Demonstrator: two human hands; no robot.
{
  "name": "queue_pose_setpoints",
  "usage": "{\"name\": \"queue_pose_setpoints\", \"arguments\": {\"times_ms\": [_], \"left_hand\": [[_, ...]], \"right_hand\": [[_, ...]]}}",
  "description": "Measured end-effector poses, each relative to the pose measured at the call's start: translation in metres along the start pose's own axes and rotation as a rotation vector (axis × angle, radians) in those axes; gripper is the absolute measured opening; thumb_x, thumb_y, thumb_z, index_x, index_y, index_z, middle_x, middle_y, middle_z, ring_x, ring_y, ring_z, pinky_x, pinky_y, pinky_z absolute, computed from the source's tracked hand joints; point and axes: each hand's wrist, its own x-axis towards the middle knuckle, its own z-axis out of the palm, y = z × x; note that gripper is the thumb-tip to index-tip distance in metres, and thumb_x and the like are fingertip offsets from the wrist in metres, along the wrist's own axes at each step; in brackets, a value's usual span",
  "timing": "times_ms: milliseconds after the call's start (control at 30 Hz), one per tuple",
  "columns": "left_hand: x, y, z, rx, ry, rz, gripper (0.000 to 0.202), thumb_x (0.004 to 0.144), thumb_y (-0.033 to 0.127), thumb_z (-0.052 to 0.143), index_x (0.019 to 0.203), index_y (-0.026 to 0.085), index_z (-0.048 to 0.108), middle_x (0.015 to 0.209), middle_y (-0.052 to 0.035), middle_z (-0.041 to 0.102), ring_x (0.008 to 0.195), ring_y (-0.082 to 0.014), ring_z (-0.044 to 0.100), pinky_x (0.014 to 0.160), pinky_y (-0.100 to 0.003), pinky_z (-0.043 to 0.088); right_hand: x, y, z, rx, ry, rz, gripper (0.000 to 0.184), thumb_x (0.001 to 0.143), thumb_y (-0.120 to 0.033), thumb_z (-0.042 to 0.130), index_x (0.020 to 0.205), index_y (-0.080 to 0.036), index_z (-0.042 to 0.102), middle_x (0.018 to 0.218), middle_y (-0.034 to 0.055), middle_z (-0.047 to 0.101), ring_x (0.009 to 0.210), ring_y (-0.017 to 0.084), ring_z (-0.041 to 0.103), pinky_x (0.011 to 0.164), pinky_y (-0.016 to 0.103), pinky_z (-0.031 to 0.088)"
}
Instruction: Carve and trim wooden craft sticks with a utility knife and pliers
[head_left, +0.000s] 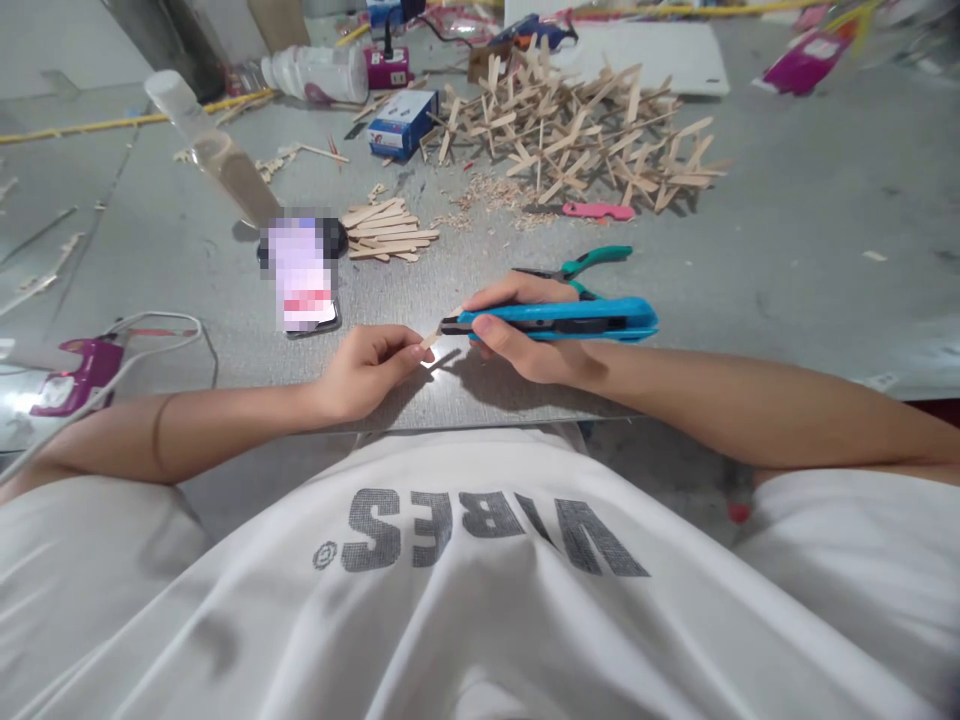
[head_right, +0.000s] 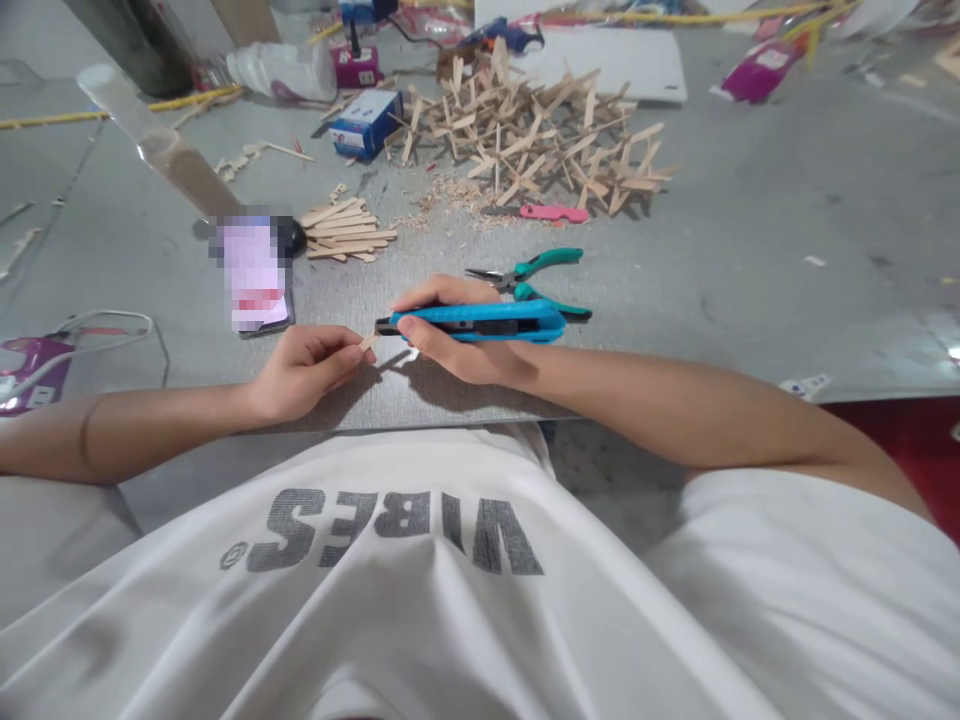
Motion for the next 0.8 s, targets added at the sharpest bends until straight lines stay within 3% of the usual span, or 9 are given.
{"name": "queue_pose_setpoints", "arguments": {"times_ms": [300, 567, 800], "left_hand": [[0.004, -0.001, -0.005, 0.0, 0.02, 0.002, 0.036, 0.094, 0.053, 0.08, 0.09, 0.018, 0.079, 0.054, 0.0082, 0.043, 0.054, -0.0102, 0.033, 0.053, -0.027, 0.023], [0.004, 0.006, -0.006, 0.03, 0.039, -0.013, 0.036, 0.09, 0.054, 0.078, 0.082, 0.019, 0.078, 0.053, 0.0067, 0.042, 0.059, -0.0134, 0.039, 0.058, -0.029, 0.03], [0.006, 0.002, -0.006, 0.048, 0.032, 0.003, 0.033, 0.09, 0.053, 0.074, 0.083, 0.02, 0.076, 0.055, 0.007, 0.043, 0.06, -0.0141, 0.039, 0.06, -0.03, 0.03]], "right_hand": [[0.004, -0.006, -0.006, -0.169, -0.051, -0.195, 0.019, 0.113, -0.046, 0.081, 0.12, -0.03, 0.088, 0.086, -0.0005, 0.084, 0.065, 0.015, 0.073, 0.068, 0.03, 0.061], [0.005, 0.001, -0.009, -0.273, -0.045, -0.196, 0.029, 0.11, -0.06, 0.081, 0.115, -0.034, 0.091, 0.083, 0.0015, 0.085, 0.067, 0.019, 0.077, 0.069, 0.032, 0.066], [0.003, 0.012, -0.005, -0.269, -0.069, -0.391, 0.02, 0.114, -0.043, 0.079, 0.129, -0.033, 0.088, 0.099, 0.0027, 0.09, 0.077, 0.019, 0.083, 0.073, 0.033, 0.067]]}}
